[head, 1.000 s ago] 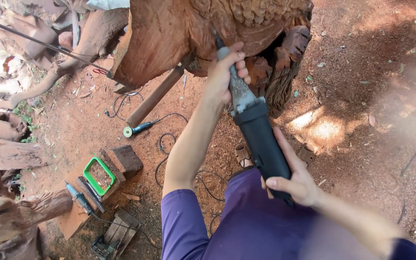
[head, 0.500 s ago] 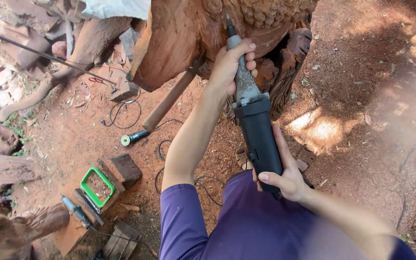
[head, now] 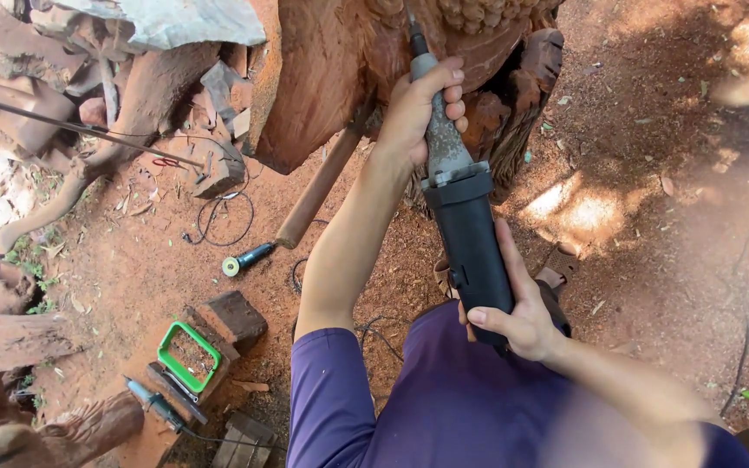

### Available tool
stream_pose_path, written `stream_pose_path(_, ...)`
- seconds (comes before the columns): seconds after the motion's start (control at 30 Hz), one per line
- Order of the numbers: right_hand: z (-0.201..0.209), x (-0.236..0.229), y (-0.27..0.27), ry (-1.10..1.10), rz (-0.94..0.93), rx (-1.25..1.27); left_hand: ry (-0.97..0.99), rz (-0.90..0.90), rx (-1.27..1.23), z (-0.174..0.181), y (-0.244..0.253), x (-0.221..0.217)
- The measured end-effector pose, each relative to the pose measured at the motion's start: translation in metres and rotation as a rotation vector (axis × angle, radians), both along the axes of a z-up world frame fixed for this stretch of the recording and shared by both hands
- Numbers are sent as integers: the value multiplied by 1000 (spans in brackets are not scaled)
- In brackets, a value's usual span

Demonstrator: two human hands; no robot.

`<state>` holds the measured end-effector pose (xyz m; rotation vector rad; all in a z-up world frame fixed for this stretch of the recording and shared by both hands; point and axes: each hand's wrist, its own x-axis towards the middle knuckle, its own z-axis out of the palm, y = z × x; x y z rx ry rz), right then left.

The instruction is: Using a power carving tool to add fine details to a large wooden sculpture

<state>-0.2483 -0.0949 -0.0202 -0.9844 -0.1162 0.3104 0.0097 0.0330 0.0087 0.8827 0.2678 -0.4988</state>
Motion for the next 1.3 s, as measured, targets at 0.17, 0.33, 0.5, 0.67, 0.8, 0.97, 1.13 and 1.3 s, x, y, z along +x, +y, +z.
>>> stream_pose_path(0.17, 1, -3, 9, 7, -26, -3, -2, -15, -8, -5, 3, 2)
stream_pose_path(0.33, 8, -5, 15, 32, -52, -23, -12, -37, -18, -12, 6, 4)
stream_pose_path(0.5, 13, -7, 18, 61, -68, -18, -3, -39, -35, -11, 6, 3)
stream_pose_path(0.67, 23, -7, 19, 82, -81, -23, 6, -36, -49, -11, 6, 5)
stream_pose_path(0.8, 27, -8, 19, 106, -87, -24, 1, -49, -61, -11, 6, 5)
stream_pose_path(0.97, 37, -7, 19, 123, -75, -73, 18, -43, -78, -13, 6, 5)
stream_pose_path(1.13, 41, -7, 20, 123, -88, -63, 15, -50, -69, -12, 7, 5)
stream_pose_path(1.3, 43, -7, 20, 129, -80, -74, 12, -65, -81, -15, 8, 6)
